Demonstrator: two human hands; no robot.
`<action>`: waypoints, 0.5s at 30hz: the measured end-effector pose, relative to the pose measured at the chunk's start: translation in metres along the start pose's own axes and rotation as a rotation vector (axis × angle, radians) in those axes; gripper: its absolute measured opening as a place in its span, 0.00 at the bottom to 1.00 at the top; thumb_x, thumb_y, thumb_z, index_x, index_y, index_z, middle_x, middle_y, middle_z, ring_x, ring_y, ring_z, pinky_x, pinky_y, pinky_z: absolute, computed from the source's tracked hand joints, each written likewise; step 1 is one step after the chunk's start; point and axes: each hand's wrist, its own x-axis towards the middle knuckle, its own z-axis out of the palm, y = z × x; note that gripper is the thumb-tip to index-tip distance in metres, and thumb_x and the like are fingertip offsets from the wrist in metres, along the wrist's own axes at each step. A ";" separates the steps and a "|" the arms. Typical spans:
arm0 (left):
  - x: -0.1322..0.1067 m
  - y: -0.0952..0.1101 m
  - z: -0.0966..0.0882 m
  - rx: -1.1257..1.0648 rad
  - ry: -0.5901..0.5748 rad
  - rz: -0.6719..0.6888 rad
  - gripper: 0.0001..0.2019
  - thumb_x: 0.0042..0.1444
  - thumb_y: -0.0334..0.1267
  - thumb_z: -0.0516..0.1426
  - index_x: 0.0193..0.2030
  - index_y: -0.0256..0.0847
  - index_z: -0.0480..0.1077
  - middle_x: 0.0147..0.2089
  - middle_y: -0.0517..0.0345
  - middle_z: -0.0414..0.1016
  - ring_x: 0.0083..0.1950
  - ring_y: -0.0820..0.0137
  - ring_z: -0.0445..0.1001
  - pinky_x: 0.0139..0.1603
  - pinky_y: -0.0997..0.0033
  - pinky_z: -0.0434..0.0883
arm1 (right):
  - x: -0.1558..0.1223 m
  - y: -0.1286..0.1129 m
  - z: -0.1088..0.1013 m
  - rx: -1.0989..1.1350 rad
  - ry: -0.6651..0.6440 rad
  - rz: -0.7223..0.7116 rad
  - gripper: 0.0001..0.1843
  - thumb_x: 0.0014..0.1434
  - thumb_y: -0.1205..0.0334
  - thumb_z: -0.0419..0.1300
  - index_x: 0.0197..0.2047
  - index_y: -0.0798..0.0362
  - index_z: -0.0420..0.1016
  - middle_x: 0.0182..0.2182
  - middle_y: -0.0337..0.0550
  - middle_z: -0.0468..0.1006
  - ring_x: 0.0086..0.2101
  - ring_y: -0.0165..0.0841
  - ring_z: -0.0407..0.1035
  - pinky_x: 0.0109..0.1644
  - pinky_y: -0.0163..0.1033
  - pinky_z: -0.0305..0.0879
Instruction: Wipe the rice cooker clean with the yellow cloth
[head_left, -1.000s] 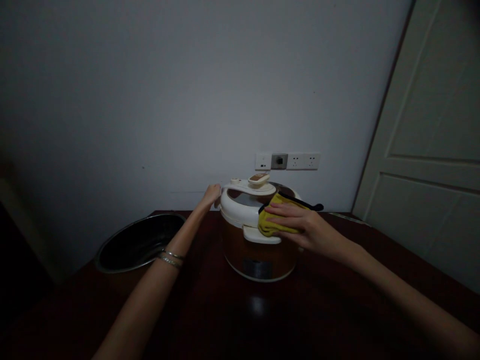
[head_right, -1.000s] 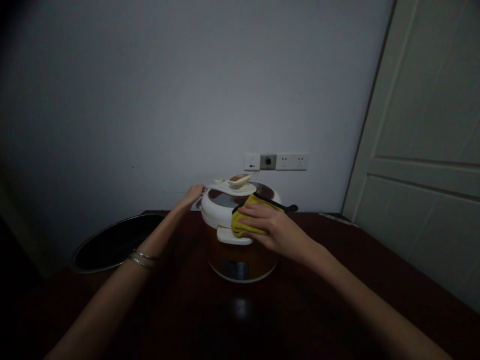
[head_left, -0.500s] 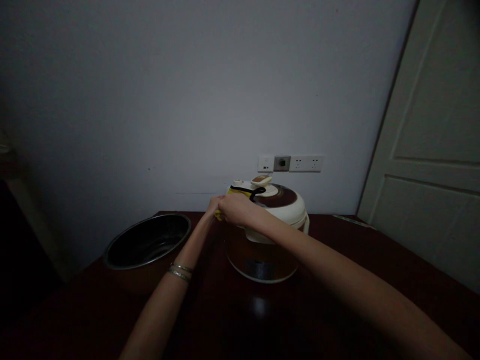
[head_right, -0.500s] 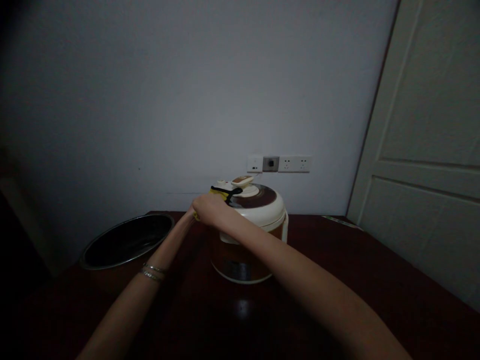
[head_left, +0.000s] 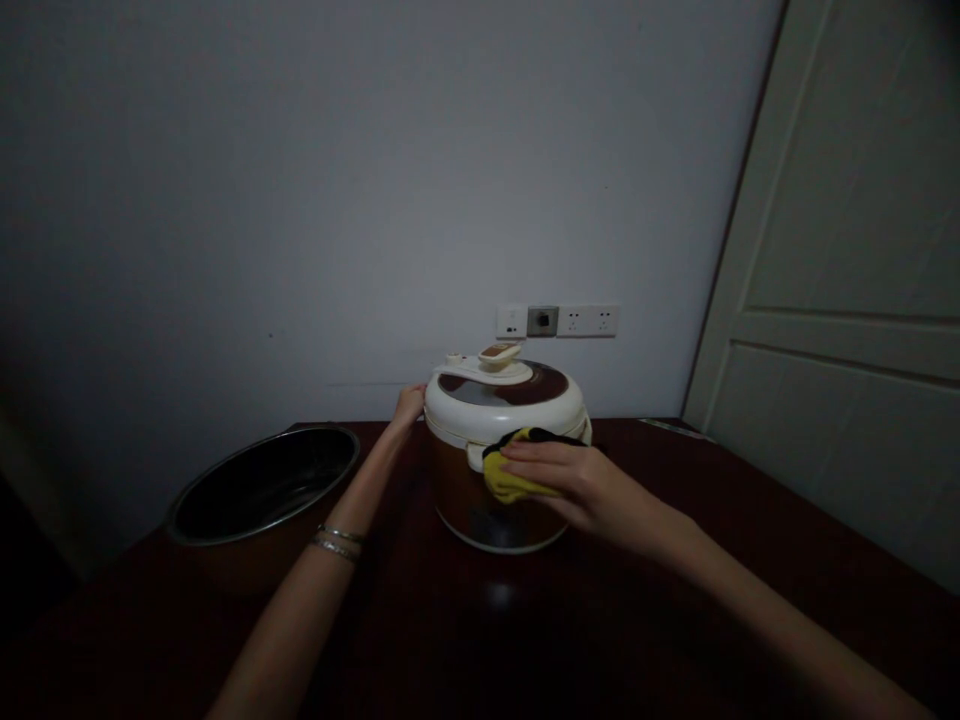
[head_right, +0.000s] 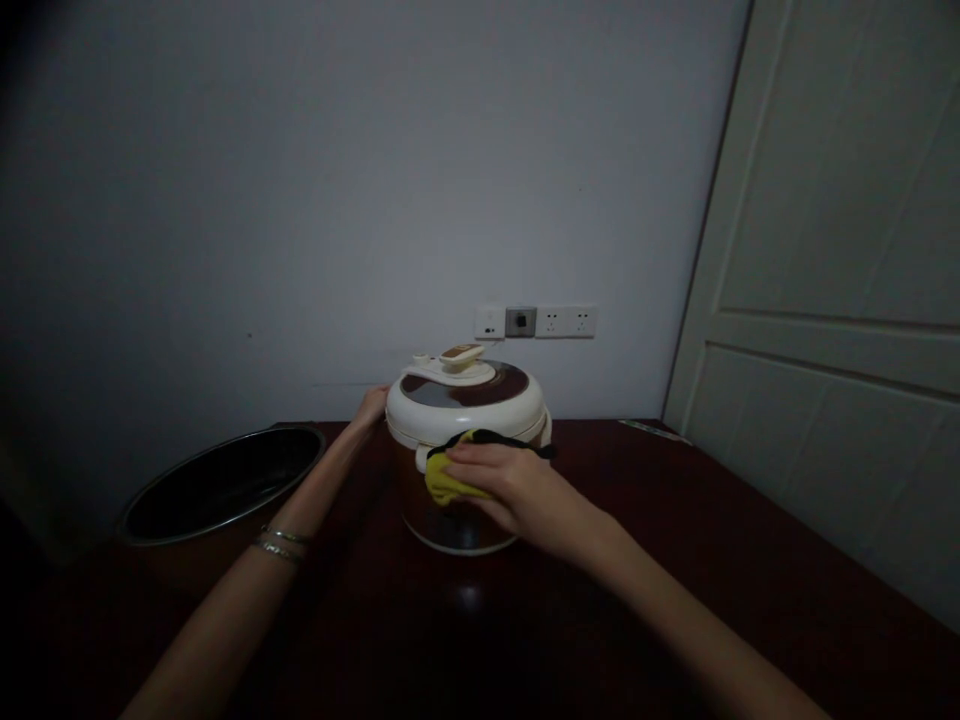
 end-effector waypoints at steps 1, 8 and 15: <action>-0.001 0.000 0.001 -0.002 -0.002 -0.002 0.07 0.36 0.37 0.59 0.21 0.34 0.74 0.22 0.56 0.74 0.30 0.68 0.70 0.34 0.71 0.66 | 0.002 -0.004 0.007 -0.039 0.008 -0.020 0.19 0.63 0.66 0.52 0.56 0.55 0.68 0.53 0.51 0.71 0.53 0.36 0.66 0.56 0.45 0.67; -0.004 0.002 0.002 0.002 -0.002 -0.011 0.09 0.35 0.38 0.59 0.23 0.34 0.75 0.23 0.55 0.75 0.30 0.68 0.70 0.34 0.71 0.66 | 0.039 -0.016 0.047 -0.325 0.086 -0.194 0.12 0.60 0.71 0.55 0.45 0.61 0.75 0.47 0.54 0.76 0.48 0.39 0.71 0.51 0.44 0.70; -0.004 0.007 -0.002 0.025 -0.025 -0.016 0.10 0.35 0.39 0.61 0.22 0.34 0.75 0.23 0.53 0.75 0.31 0.65 0.72 0.37 0.68 0.66 | 0.000 0.004 0.033 -0.217 0.126 -0.193 0.16 0.62 0.71 0.52 0.52 0.57 0.71 0.53 0.52 0.72 0.53 0.37 0.67 0.51 0.46 0.70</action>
